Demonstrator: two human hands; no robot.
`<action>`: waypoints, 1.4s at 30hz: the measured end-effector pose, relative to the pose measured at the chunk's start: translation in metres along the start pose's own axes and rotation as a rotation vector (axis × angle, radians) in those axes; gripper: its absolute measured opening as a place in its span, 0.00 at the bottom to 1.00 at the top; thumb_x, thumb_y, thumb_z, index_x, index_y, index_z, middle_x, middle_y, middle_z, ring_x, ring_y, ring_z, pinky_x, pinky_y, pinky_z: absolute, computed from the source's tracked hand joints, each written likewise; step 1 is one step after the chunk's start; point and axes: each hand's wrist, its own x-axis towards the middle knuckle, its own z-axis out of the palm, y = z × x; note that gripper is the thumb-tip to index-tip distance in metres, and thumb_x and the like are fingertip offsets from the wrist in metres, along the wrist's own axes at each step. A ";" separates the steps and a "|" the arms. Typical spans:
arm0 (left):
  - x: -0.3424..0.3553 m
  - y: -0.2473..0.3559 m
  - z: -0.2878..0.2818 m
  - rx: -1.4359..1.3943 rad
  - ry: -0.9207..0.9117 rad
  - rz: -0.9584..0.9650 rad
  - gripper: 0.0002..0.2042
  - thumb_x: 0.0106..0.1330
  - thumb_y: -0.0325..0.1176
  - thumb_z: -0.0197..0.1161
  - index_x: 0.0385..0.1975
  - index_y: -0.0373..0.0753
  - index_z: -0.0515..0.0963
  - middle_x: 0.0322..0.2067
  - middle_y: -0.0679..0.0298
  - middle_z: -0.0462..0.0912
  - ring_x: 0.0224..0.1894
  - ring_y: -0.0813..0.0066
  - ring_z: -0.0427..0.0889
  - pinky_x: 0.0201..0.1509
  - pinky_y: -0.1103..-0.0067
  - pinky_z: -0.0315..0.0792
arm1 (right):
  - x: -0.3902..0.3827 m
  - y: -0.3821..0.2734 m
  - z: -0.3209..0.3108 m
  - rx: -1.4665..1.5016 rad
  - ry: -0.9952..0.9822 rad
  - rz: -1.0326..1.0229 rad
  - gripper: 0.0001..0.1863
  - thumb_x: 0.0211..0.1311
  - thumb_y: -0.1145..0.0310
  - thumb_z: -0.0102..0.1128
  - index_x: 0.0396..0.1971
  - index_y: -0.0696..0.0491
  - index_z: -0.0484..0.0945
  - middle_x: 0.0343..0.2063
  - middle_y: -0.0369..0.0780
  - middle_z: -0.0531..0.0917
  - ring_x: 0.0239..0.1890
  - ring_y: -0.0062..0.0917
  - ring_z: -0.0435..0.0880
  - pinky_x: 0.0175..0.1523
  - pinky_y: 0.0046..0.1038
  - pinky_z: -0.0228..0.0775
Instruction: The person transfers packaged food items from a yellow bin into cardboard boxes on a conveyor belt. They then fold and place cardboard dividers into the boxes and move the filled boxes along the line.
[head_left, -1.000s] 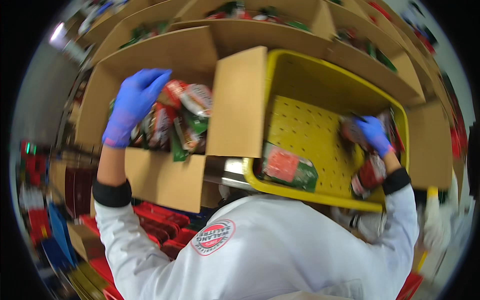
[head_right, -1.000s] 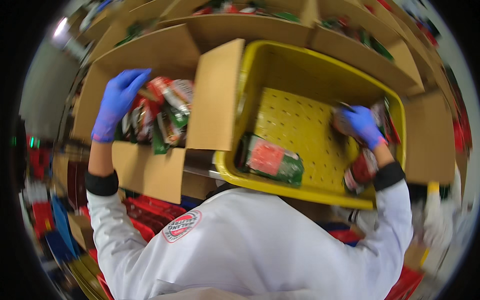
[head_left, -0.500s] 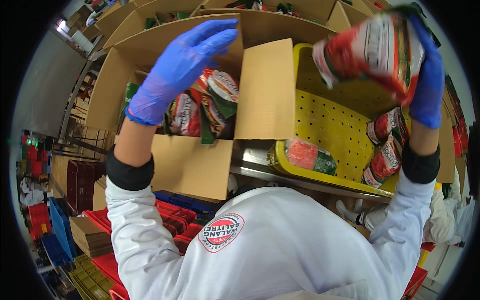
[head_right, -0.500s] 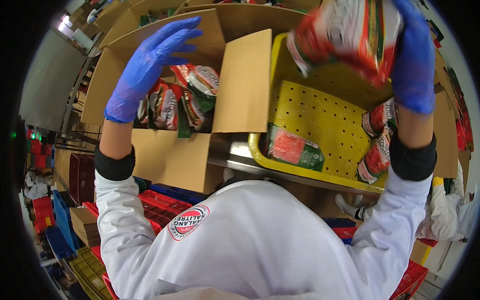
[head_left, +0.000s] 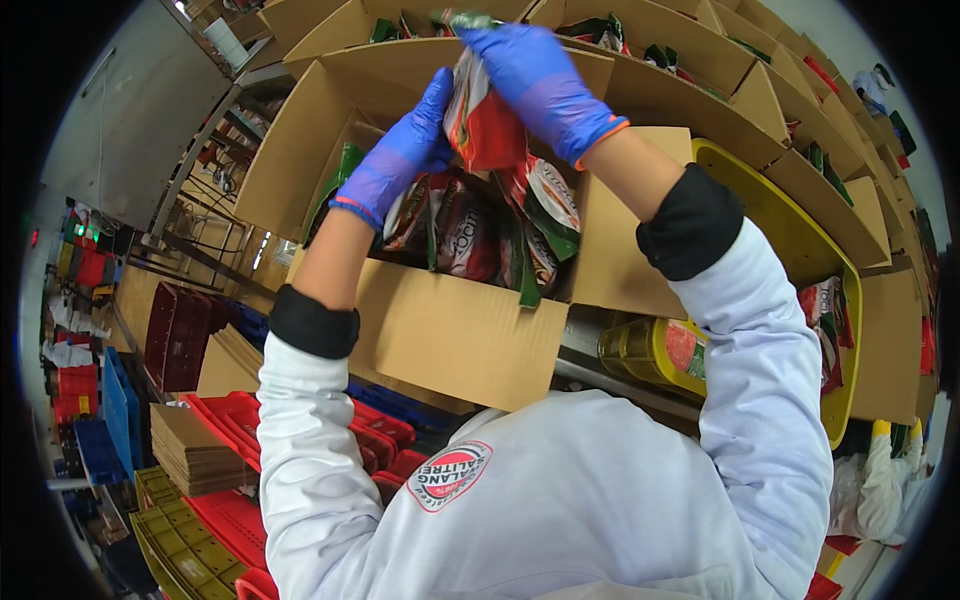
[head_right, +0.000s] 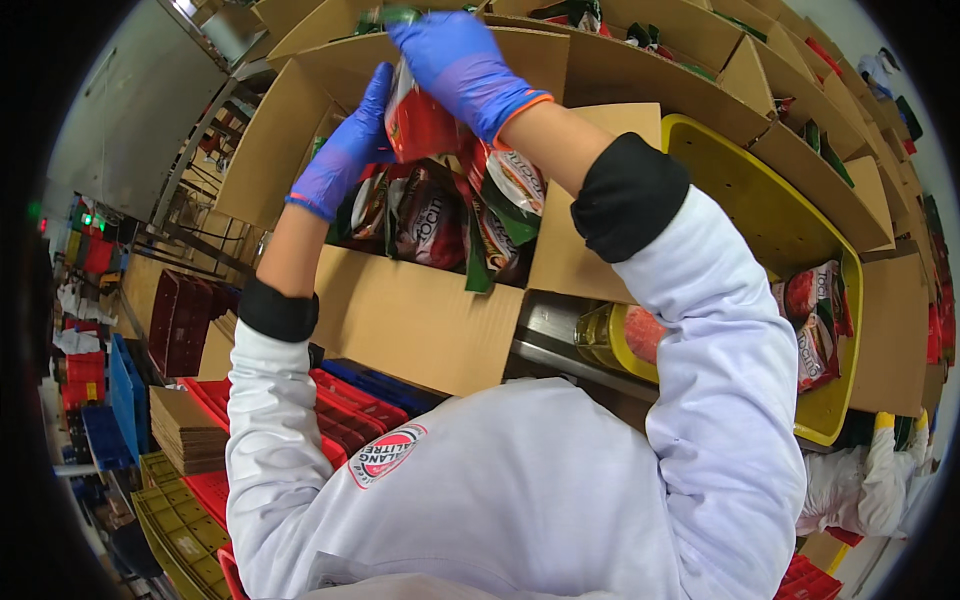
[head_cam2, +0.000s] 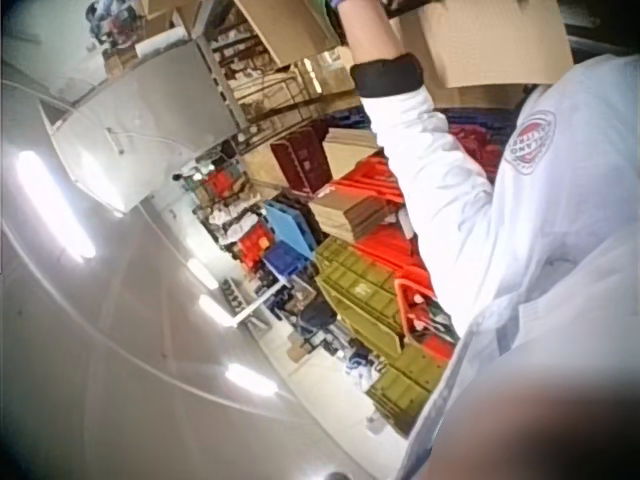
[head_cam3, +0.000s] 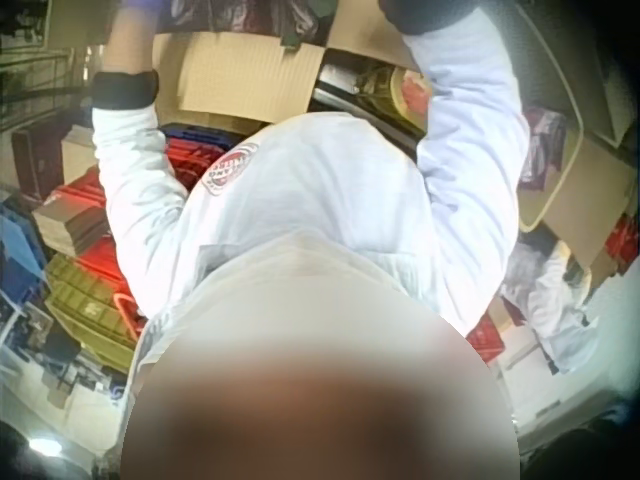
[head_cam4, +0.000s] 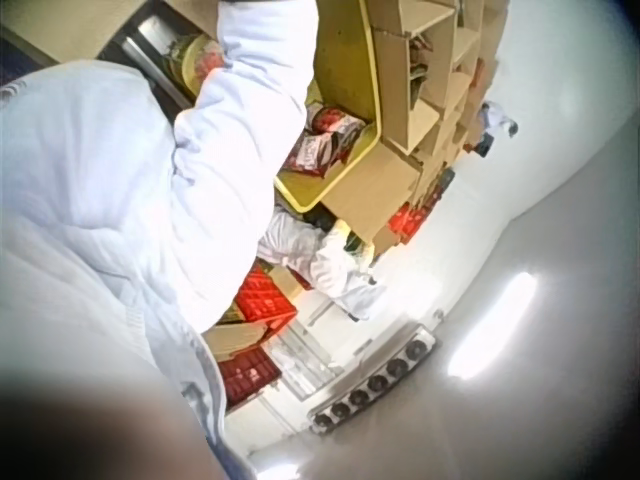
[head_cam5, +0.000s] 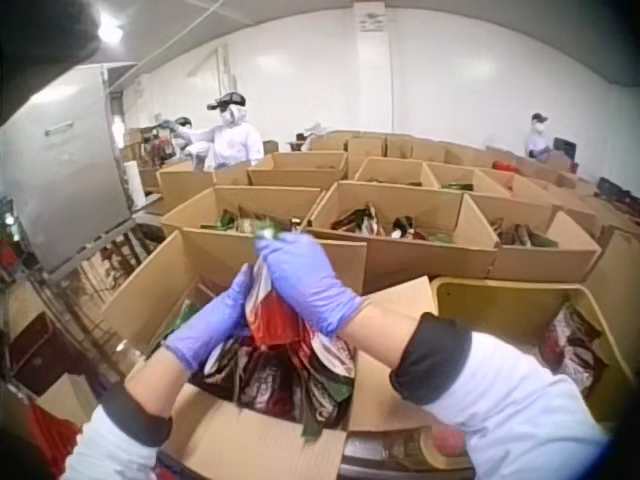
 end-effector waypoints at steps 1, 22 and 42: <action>0.001 -0.002 -0.010 0.128 0.012 -0.072 0.32 0.66 0.63 0.50 0.56 0.41 0.72 0.40 0.61 0.80 0.42 0.73 0.80 0.44 0.76 0.76 | 0.000 -0.008 0.008 0.076 -0.161 0.016 0.19 0.66 0.58 0.54 0.44 0.60 0.77 0.37 0.50 0.82 0.38 0.42 0.82 0.46 0.31 0.74; 0.059 -0.031 -0.139 1.129 -0.176 -0.578 0.35 0.59 0.64 0.56 0.55 0.41 0.75 0.51 0.59 0.80 0.50 0.62 0.79 0.58 0.67 0.68 | -0.102 0.006 0.024 -0.048 -0.918 0.481 0.34 0.61 0.48 0.55 0.61 0.55 0.67 0.41 0.49 0.82 0.43 0.42 0.82 0.49 0.40 0.73; 0.095 -0.032 -0.105 1.770 -0.013 -0.096 0.25 0.67 0.53 0.49 0.41 0.36 0.82 0.43 0.54 0.84 0.45 0.62 0.82 0.52 0.66 0.72 | -0.088 0.049 -0.031 -0.056 -1.077 0.433 0.22 0.57 0.49 0.57 0.38 0.52 0.83 0.37 0.47 0.84 0.39 0.43 0.83 0.45 0.41 0.75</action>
